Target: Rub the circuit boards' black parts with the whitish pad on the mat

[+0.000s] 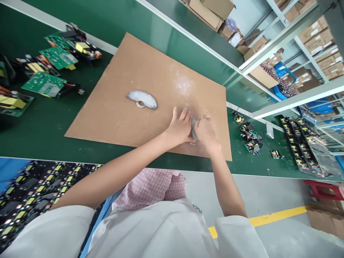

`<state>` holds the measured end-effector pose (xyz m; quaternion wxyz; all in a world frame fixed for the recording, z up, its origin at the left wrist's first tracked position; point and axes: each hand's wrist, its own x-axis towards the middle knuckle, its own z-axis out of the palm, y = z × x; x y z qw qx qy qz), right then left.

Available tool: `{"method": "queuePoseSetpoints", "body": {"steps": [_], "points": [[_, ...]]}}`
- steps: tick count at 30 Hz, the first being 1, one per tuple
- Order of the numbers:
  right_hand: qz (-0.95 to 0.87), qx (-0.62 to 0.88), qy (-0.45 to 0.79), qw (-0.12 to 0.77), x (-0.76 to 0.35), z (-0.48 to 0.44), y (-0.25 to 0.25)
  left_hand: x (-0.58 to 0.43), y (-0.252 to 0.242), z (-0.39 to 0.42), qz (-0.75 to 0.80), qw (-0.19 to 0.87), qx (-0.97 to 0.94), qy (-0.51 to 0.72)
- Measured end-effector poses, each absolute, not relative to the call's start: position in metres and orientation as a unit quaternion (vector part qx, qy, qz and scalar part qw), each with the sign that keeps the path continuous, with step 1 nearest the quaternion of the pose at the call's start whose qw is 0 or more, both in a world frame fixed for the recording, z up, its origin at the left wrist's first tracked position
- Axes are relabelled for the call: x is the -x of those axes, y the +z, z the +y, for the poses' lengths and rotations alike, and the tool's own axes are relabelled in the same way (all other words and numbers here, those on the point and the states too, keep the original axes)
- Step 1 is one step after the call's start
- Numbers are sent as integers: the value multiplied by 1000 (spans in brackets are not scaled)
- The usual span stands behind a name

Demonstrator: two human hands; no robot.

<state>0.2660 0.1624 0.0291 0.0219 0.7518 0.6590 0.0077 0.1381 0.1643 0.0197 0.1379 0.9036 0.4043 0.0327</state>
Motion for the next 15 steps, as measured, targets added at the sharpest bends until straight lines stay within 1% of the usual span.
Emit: {"method": "queuePoseSetpoints", "body": {"steps": [4,10,15], "points": [[654,-756,23,13,-263,172,29,-138,20,165,406,137,-903,40],[652,-758,-7,28,-262,165,31,-139,19,165,404,127,-905,23],[648,-762,5,8,-261,176,31,-139,19,166,409,140,-902,14]]}}
